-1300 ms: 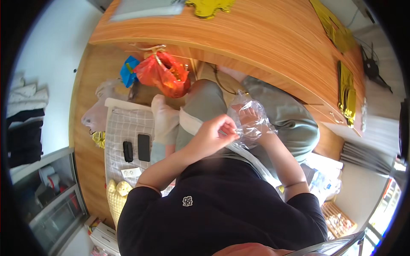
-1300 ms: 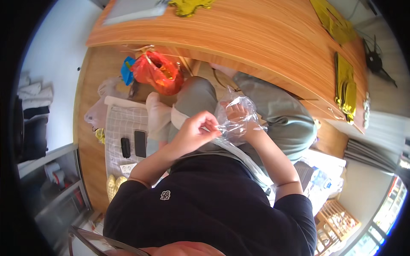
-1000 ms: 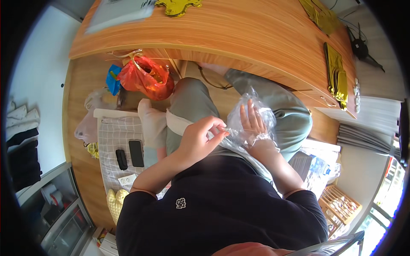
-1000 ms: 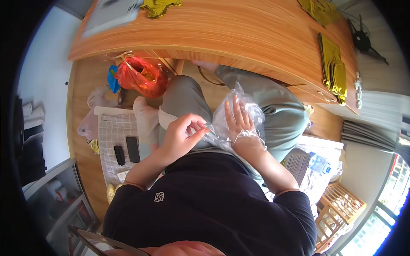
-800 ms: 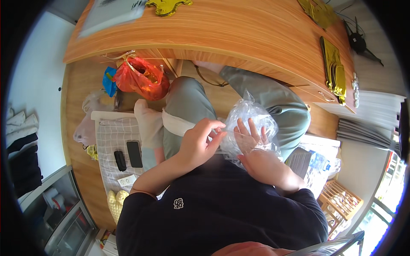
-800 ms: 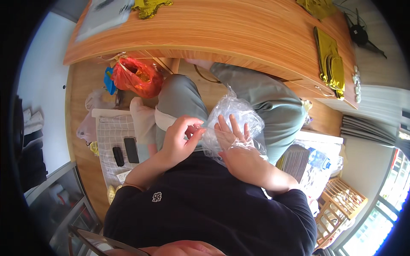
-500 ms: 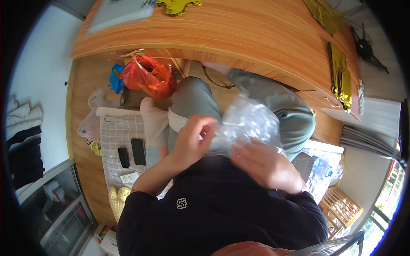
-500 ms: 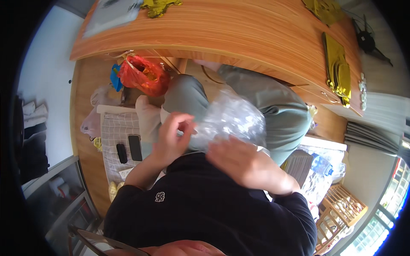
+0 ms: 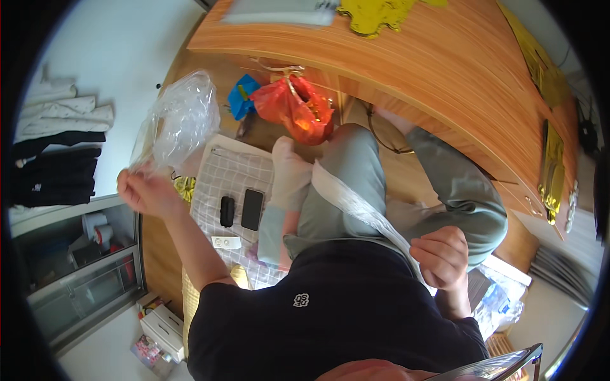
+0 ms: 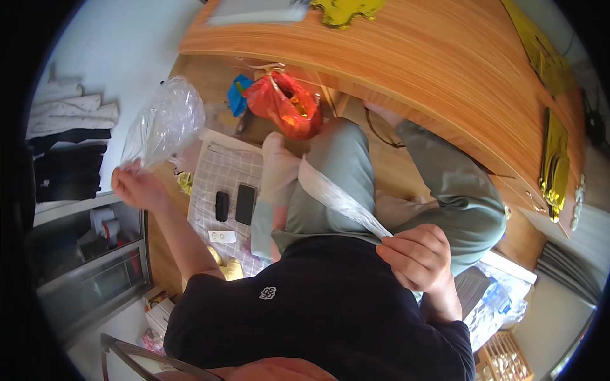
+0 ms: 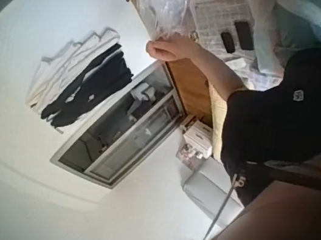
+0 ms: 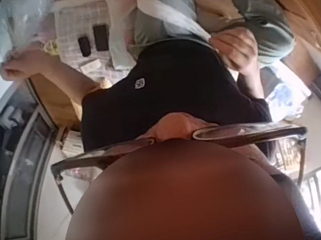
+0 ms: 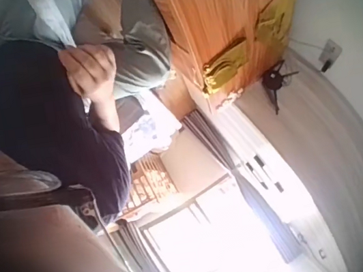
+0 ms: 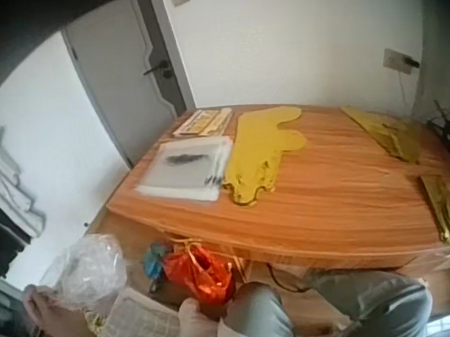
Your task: Folding gold foil balloons at a desk and organizing them.
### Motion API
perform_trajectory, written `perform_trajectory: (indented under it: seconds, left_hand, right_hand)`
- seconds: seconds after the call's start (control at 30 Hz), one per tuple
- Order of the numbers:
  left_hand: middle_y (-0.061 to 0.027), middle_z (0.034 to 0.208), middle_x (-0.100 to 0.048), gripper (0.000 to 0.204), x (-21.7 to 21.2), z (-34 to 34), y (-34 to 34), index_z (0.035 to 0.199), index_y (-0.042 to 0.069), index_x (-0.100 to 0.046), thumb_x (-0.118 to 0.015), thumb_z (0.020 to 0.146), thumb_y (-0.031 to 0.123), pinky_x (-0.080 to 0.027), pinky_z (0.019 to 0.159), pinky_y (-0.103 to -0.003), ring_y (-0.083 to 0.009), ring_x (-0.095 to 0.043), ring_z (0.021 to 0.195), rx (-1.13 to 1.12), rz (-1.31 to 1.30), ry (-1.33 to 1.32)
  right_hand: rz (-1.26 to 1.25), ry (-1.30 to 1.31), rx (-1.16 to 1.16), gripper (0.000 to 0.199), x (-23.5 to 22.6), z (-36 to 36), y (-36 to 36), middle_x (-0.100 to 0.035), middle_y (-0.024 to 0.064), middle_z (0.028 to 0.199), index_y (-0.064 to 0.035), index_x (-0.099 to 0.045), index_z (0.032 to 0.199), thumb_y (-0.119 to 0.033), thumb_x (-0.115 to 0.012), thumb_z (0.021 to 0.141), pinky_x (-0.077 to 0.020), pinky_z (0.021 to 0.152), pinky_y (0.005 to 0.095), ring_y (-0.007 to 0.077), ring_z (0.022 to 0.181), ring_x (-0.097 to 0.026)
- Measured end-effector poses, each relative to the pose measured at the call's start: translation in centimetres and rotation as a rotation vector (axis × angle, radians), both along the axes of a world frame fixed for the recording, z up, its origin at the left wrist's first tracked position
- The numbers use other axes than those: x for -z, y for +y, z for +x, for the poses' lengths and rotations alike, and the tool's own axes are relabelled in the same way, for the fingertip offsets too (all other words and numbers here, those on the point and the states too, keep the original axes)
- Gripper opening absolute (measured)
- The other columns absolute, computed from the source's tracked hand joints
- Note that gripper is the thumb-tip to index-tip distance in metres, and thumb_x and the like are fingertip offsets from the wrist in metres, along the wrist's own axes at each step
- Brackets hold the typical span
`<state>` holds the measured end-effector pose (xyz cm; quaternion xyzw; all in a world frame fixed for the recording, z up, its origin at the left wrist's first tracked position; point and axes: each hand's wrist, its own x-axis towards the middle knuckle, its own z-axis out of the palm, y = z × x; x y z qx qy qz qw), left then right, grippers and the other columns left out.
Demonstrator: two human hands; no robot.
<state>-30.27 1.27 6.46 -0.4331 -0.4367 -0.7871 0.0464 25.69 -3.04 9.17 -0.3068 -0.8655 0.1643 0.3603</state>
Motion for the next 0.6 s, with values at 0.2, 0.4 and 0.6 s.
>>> perform_trajectory:
  seconds: [0.2, 0.4, 0.6]
  left_hand:
    - [-0.0075, 0.103, -0.062, 0.014, 4.0, -0.5, 6.4, 0.114, 0.003, -0.059, -0.055, 0.105, 0.012, -0.049, 0.089, -0.031, -0.0178, -0.059, 0.094, -0.078, 0.032, -0.248]
    - [-0.0099, 0.117, -0.063, 0.029, 18.6, -6.0, 6.6, 0.128, 0.001, -0.056, -0.062, 0.103, 0.015, -0.048, 0.097, -0.034, -0.0212, -0.061, 0.108, -0.065, -0.450, 0.018]
    - [-0.0197, 0.159, -0.038, 0.068, 29.3, -4.3, 2.6, 0.156, -0.002, -0.032, -0.067, 0.099, 0.015, -0.033, 0.120, -0.043, -0.0301, -0.041, 0.145, 0.085, -0.898, 0.077]
  right_hand:
    - [-0.060, -0.089, -0.001, 0.027, 0.5, 0.0, -1.5, -0.075, 0.0022, 0.095, -0.0106, -0.076, 0.097, -0.005, -0.075, 0.070, -0.0511, 0.072, 0.0361, 0.0206, 0.080, -0.068]
    - [-0.116, -0.106, 0.125, 0.028, 0.4, 1.2, -3.2, -0.074, 0.0060, 0.090, -0.0064, -0.074, 0.093, 0.002, -0.071, 0.067, -0.0505, 0.069, 0.0397, 0.0259, 0.077, -0.068]
    - [-0.146, -0.140, 0.208, 0.030, 0.0, 3.4, -4.5, -0.074, 0.0049, 0.092, -0.0072, -0.075, 0.096, 0.001, -0.072, 0.067, -0.0507, 0.072, 0.0389, 0.0252, 0.080, -0.068]
